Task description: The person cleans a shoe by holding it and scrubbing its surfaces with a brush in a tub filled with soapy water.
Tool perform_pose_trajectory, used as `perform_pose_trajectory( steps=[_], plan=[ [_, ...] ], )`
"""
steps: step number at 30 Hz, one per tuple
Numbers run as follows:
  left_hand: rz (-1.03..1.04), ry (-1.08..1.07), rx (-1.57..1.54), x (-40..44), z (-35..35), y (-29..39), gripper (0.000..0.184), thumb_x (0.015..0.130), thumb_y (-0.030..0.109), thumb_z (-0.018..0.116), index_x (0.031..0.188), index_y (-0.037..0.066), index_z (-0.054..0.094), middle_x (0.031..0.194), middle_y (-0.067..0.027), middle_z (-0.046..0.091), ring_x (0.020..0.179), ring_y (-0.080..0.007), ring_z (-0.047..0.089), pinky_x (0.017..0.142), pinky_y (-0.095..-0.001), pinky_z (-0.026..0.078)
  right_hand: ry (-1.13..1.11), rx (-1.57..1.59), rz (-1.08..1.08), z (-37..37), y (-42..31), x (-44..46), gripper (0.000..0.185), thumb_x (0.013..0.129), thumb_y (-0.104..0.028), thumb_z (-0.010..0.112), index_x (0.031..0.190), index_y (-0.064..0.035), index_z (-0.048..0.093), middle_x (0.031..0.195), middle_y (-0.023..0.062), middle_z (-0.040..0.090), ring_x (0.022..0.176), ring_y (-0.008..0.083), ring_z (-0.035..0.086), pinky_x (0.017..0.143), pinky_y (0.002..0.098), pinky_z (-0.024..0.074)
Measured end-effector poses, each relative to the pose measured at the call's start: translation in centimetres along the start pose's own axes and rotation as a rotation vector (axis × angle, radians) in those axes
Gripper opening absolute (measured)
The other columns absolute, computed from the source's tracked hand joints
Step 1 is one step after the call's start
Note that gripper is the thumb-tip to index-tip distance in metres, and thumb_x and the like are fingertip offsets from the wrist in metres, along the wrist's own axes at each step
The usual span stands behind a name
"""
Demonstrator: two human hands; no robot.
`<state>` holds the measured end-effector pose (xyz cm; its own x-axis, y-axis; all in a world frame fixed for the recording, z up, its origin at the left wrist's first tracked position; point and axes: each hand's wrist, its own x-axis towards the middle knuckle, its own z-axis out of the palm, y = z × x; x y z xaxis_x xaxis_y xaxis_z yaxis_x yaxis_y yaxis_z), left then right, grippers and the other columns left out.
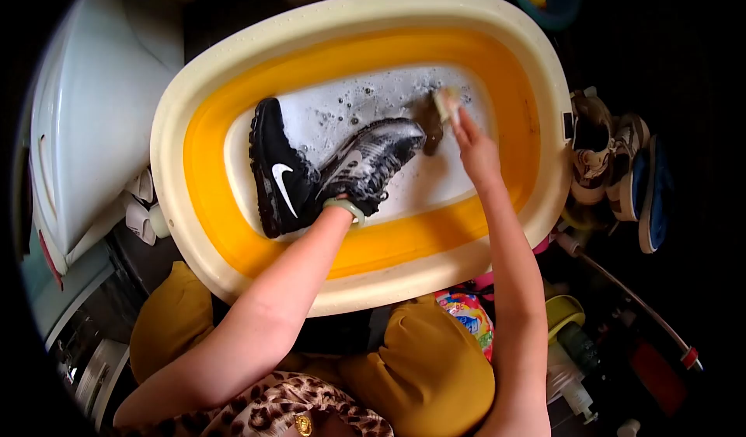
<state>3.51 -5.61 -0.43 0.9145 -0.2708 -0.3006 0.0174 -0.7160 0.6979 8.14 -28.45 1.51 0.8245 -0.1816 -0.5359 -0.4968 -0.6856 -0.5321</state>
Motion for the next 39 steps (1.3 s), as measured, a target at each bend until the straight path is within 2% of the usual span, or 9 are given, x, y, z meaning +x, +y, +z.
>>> perform_pose_trajectory(
  steps=[5,7,11,14,19,23,33,34,39],
  plan=[
    [0.002,0.028,-0.002,0.6,-0.1,-0.5,0.04,0.092,0.033,0.044,0.124,0.01,0.052,0.125,-0.0151,0.053,0.114,-0.0279,0.051,0.098,-0.0372,0.039,-0.002,0.034,-0.072,3.7,1.6,-1.4,0.042,0.093,-0.025,0.053,0.135,-0.0178,0.047,0.099,0.0131,0.067,0.076,0.0226,0.063,0.071,0.0309,0.0479],
    [-0.002,0.027,-0.013,0.9,-0.2,-0.7,0.04,0.093,0.033,0.044,0.124,0.01,0.052,0.124,-0.0149,0.054,0.114,-0.0275,0.051,0.098,-0.0371,0.04,-0.096,0.399,0.003,3.3,-1.1,-4.4,0.043,0.095,-0.02,0.051,0.138,-0.018,0.045,0.079,-0.003,0.053,0.054,0.0059,0.039,0.051,0.0219,0.0394],
    [-0.052,-0.022,0.018,1.0,-0.1,-2.0,0.039,0.093,0.032,0.044,0.124,0.01,0.052,0.123,-0.0145,0.054,0.113,-0.0268,0.052,0.097,-0.0368,0.041,-0.117,0.105,-0.557,5.2,-4.3,-11.0,0.043,0.094,-0.022,0.054,0.136,-0.0186,0.046,0.106,0.007,0.067,0.079,0.0171,0.065,0.068,0.0293,0.05],
    [-0.055,-0.036,0.077,1.0,0.6,-3.2,0.038,0.093,0.031,0.044,0.123,0.01,0.053,0.122,-0.0142,0.055,0.112,-0.0262,0.053,0.096,-0.0367,0.042,-0.312,-0.171,-0.522,5.6,-6.7,-12.7,0.045,0.09,-0.019,0.058,0.133,-0.0311,0.048,0.096,0.0194,0.064,0.075,0.0368,0.064,0.071,0.0378,0.0524],
    [0.368,0.236,0.435,3.3,2.5,-4.4,0.037,0.093,0.03,0.044,0.123,0.011,0.053,0.121,-0.0139,0.056,0.111,-0.0255,0.054,0.095,-0.0365,0.042,-0.098,-0.335,-0.442,6.6,-4.7,-5.3,0.039,0.091,-0.024,0.055,0.129,-0.0326,0.051,0.084,0.0188,0.063,0.067,0.0365,0.062,0.059,0.0429,0.0496],
    [-0.383,-0.128,-1.088,3.2,2.9,-4.2,0.038,0.091,0.023,0.049,0.127,0.014,0.048,0.128,-0.013,0.052,0.116,-0.0234,0.05,0.09,-0.0283,0.043,-0.114,0.08,-0.374,5.9,-6.3,-11.4,0.038,0.09,-0.019,0.059,0.127,-0.0242,0.055,0.092,0.0223,0.064,0.083,0.0347,0.064,0.073,0.0356,0.0508],
    [0.362,0.367,0.049,4.2,2.8,-3.8,0.028,0.095,0.024,0.045,0.12,0.013,0.053,0.115,-0.0082,0.057,0.106,-0.0182,0.054,0.094,-0.0306,0.043,-0.031,-0.319,-0.442,4.5,-5.6,-5.8,0.038,0.091,-0.021,0.056,0.127,-0.0328,0.053,0.083,0.0183,0.065,0.068,0.0345,0.063,0.061,0.0359,0.0505],
    [-0.056,0.015,-0.732,3.9,-0.3,-1.0,0.031,0.096,0.022,0.042,0.122,0.012,0.052,0.119,-0.0091,0.056,0.111,-0.017,0.051,0.095,-0.0314,0.043,-0.053,-0.193,-0.444,3.8,-6.0,-7.3,0.039,0.09,-0.019,0.057,0.127,-0.0318,0.054,0.085,0.0184,0.065,0.068,0.0331,0.064,0.065,0.0349,0.0512],
    [-0.037,-0.078,-1.341,4.7,4.5,-5.2,0.033,0.099,0.02,0.033,0.127,0.009,0.047,0.118,-0.005,0.055,0.105,-0.0156,0.053,0.09,-0.028,0.043,-0.193,-0.295,-0.587,6.7,-4.7,-12.0,0.05,0.085,-0.012,0.062,0.129,-0.0349,0.053,0.077,0.0178,0.064,0.061,0.0314,0.063,0.058,0.0383,0.051]
  ],
)
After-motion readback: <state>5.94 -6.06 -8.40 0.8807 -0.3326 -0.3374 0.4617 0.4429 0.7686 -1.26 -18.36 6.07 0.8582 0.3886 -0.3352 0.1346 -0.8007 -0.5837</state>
